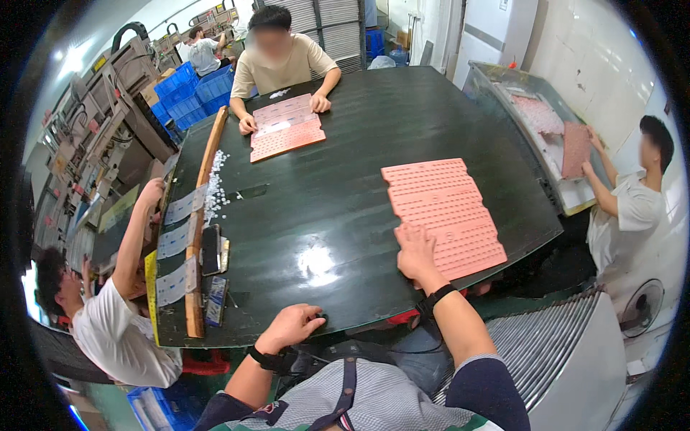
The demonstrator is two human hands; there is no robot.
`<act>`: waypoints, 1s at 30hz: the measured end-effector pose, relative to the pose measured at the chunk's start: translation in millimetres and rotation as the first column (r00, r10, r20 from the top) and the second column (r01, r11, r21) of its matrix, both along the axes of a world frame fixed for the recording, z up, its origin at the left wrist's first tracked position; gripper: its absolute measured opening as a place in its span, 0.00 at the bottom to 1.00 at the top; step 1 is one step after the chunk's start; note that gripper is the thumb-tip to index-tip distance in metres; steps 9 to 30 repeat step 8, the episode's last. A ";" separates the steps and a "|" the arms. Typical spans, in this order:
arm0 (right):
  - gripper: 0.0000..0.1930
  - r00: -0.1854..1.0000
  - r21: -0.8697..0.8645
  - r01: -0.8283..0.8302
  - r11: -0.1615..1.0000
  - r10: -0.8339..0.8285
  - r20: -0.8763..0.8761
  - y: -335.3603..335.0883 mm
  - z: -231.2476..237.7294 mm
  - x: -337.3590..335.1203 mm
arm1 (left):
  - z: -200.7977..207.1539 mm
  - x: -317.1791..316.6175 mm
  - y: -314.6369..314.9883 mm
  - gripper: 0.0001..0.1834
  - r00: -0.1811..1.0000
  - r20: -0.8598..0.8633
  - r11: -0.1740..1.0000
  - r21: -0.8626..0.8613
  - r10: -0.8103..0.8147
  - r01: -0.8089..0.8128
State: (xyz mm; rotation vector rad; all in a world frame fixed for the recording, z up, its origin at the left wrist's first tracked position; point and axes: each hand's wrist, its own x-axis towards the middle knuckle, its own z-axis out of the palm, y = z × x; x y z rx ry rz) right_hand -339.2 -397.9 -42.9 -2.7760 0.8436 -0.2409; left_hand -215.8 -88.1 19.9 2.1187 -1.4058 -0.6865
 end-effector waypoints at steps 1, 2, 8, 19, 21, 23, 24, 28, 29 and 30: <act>0.26 0.988 0.003 0.156 0.988 -0.156 -0.021 -15.7 0.6 -9.4 | -2.5 2.3 -5.7 0.17 1.000 0.003 1.000 -0.001 0.003 -0.003; 0.26 0.981 -0.014 0.191 0.981 -0.191 -0.035 -22.8 -0.7 -18.4 | -5.7 5.2 -12.2 0.16 1.000 0.003 1.000 0.002 -0.017 0.017; 0.22 0.910 0.050 0.195 0.980 -0.200 0.364 -25.1 -22.7 -24.7 | -47.1 33.5 -7.0 0.14 0.935 -0.140 0.944 -0.015 0.325 -0.330; 0.22 0.910 0.050 0.195 0.980 -0.200 0.364 -25.1 -22.7 -24.7 | -47.1 33.5 -7.0 0.14 0.935 -0.140 0.944 -0.015 0.325 -0.330; 0.22 0.910 0.050 0.195 0.980 -0.200 0.364 -25.1 -22.7 -24.7 | -47.1 33.5 -7.0 0.14 0.935 -0.140 0.944 -0.015 0.325 -0.330; 0.22 0.910 0.050 0.195 0.980 -0.200 0.364 -25.1 -22.7 -24.7 | -47.1 33.5 -7.0 0.14 0.935 -0.140 0.944 -0.015 0.325 -0.330; 0.22 0.910 0.050 0.195 0.980 -0.200 0.364 -25.1 -22.7 -24.7 | -47.1 33.5 -7.0 0.14 0.935 -0.140 0.944 -0.015 0.325 -0.330; 0.22 0.910 0.050 0.195 0.980 -0.200 0.364 -25.1 -22.7 -24.7 | -47.1 33.5 -7.0 0.14 0.935 -0.140 0.944 -0.015 0.325 -0.330; 0.22 0.910 0.050 0.195 0.980 -0.200 0.364 -25.1 -22.7 -24.7 | -47.1 33.5 -7.0 0.14 0.935 -0.140 0.944 -0.015 0.325 -0.330; 0.22 0.910 0.050 0.195 0.980 -0.200 0.364 -25.1 -22.7 -24.7 | -47.1 33.5 -7.0 0.14 0.935 -0.140 0.944 -0.015 0.325 -0.330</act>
